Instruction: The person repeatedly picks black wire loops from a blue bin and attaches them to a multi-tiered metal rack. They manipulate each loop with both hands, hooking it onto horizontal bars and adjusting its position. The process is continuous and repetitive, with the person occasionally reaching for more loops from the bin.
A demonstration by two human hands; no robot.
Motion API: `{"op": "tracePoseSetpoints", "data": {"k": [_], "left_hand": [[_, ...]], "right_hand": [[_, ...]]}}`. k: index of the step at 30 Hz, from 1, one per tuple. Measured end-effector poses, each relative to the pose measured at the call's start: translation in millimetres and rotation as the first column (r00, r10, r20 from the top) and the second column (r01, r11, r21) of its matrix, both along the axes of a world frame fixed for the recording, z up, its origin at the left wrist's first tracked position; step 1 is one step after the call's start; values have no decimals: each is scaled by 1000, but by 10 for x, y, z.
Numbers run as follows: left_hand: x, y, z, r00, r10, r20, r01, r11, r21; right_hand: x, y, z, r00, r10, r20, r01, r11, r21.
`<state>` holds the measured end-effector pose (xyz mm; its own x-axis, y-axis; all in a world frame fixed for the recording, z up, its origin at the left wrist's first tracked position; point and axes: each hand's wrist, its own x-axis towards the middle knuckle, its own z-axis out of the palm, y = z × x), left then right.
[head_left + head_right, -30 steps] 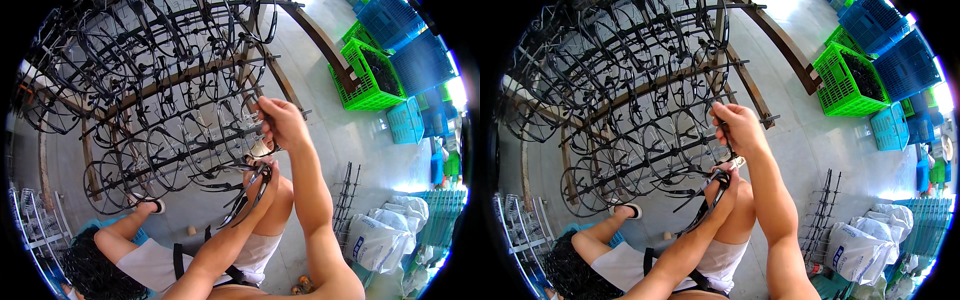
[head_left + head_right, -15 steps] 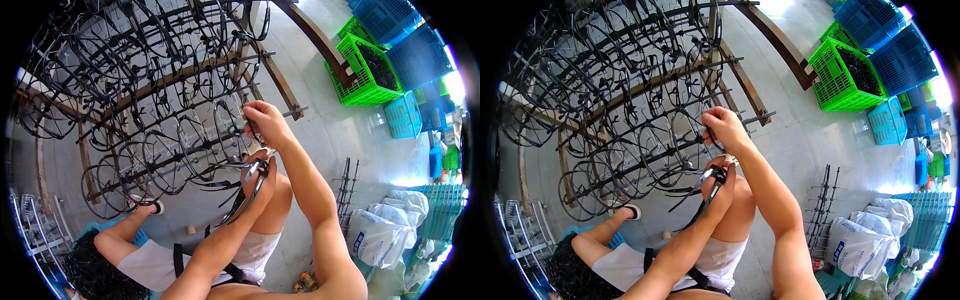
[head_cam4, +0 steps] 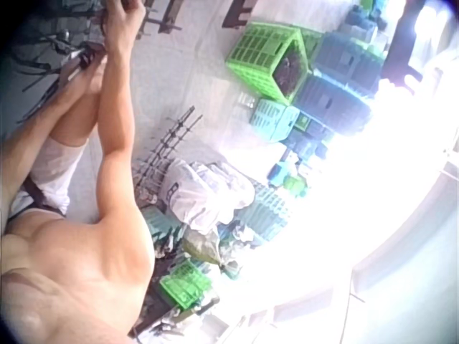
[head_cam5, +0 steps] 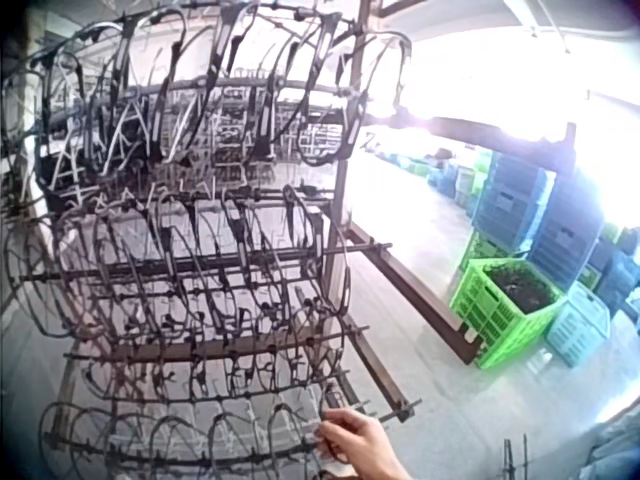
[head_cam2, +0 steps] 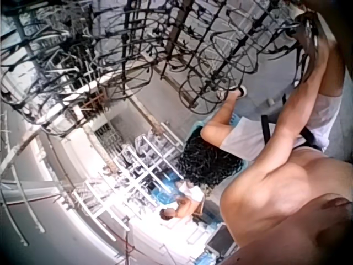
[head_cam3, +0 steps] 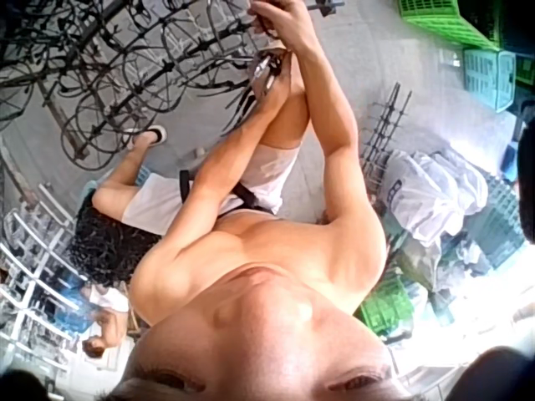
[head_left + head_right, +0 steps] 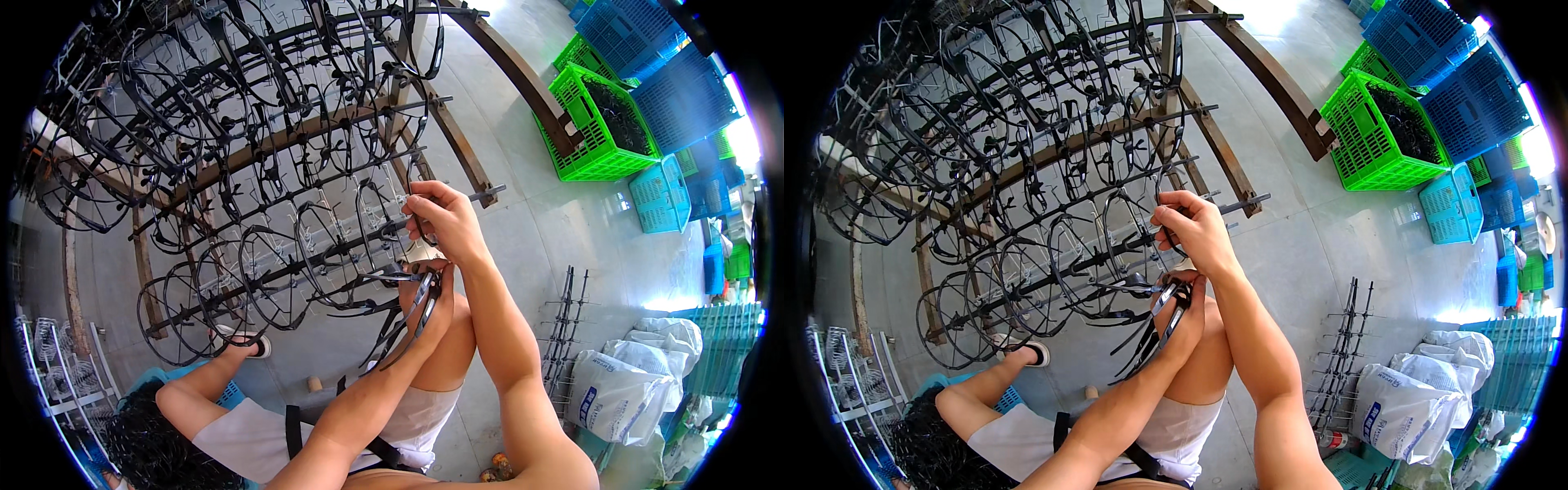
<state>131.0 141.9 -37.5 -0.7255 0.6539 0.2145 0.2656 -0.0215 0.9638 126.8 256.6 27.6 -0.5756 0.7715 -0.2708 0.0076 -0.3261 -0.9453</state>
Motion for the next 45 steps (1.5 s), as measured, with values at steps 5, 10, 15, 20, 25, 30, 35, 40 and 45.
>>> {"op": "tracePoseSetpoints", "data": {"k": [5,10,15,20,25,30,35,40,45], "left_hand": [[35,7,-48,975,5,220,14,997,-81],[27,-4,-30,987,-13,160,21,999,-48],[15,-20,-66,999,-40,20,41,999,-6],[-10,-35,-62,990,-64,122,73,995,-69],[-14,49,15,997,-39,64,36,998,55],[34,35,95,933,-95,347,69,994,86],[4,39,122,912,-164,376,153,986,61],[128,-36,14,992,-125,13,125,992,26],[137,-590,560,977,-199,-81,203,978,53]], "right_hand": [[28,-18,80,1000,-15,18,16,1000,-10],[-8,6,46,1000,14,15,-13,999,-35],[23,17,-18,999,-36,-5,36,999,-21],[55,-66,87,998,-40,46,38,998,57],[210,-97,172,997,16,72,-19,999,34],[244,-113,264,996,44,72,-39,997,-61],[305,-118,245,998,52,45,-47,994,-97],[286,-50,217,992,102,70,-101,995,-17],[281,-70,212,938,-75,339,-128,833,538]]}}
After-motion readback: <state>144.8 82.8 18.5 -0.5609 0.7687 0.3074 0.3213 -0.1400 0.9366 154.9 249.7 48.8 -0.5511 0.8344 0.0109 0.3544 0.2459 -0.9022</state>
